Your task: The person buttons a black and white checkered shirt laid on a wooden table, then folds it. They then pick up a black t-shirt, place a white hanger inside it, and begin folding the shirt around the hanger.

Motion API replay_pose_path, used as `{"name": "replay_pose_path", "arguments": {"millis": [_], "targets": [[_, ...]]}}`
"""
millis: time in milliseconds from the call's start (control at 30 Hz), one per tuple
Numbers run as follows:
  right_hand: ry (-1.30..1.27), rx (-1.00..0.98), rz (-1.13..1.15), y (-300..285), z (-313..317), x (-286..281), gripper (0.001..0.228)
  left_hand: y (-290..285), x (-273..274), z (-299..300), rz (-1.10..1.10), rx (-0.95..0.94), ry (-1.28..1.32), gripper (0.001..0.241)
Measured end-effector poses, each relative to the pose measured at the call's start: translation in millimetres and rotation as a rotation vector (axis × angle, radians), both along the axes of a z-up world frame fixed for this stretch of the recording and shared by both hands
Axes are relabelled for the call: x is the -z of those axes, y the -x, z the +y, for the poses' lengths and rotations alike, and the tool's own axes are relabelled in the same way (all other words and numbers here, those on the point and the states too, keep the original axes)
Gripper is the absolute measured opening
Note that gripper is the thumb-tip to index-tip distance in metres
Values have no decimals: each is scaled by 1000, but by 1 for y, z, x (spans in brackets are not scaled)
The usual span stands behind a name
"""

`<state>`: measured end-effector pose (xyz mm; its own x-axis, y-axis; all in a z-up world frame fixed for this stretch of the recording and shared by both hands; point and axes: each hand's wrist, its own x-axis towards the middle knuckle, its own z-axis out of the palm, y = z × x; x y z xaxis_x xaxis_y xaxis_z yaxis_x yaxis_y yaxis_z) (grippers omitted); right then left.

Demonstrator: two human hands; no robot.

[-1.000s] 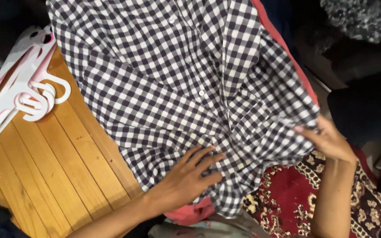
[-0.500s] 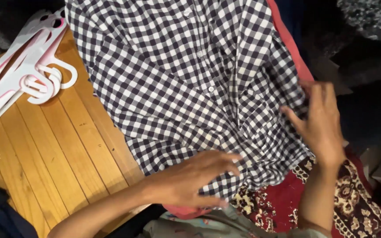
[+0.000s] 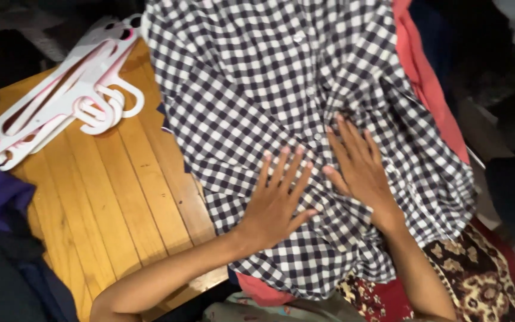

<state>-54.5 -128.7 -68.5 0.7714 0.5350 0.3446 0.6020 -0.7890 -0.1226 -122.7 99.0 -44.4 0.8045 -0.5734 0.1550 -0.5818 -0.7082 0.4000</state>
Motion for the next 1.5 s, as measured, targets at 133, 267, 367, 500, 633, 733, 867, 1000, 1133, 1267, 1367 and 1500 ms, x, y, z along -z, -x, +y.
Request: {"name": "replay_pose_path", "arguments": {"millis": [133,267,367,500,633,733,867,1000,1133,1267,1367,1500], "targets": [[-103,-19,100,16,11,-33,53,21,-9,19,66,51,99,70],[-292,28,154,30,28,-65,43,47,-23,55,83,82,174,63],[-309,-14,84,34,48,-84,31,64,-32,87,23,35,228,57],[-293,-138,82,34,83,-92,26,86,-33,132,-74,-91,247,57],[-285,-304,131,28,132,-95,25,104,-47,179,-45,-238,219,48],[-197,-378,198,25,169,-88,29,120,-50,216,-113,-350,240,44],[-131,-583,180,24,218,-81,27,145,-53,261,-125,-571,234,41],[-13,-746,223,30,267,-77,25,172,-39,306,-228,-749,204,43],[-71,-903,191,47,333,-78,21,194,-47,337,-178,-909,242,44],[-182,-955,402,68,403,-51,16,212,-48,369,-205,-1078,178,47],[-297,-934,762,90,452,-23,19,226,-54,395,-184,-1206,147,44],[-509,-792,1365,112,498,34,32,243,-51,425,-96,-1386,60,36]]}}
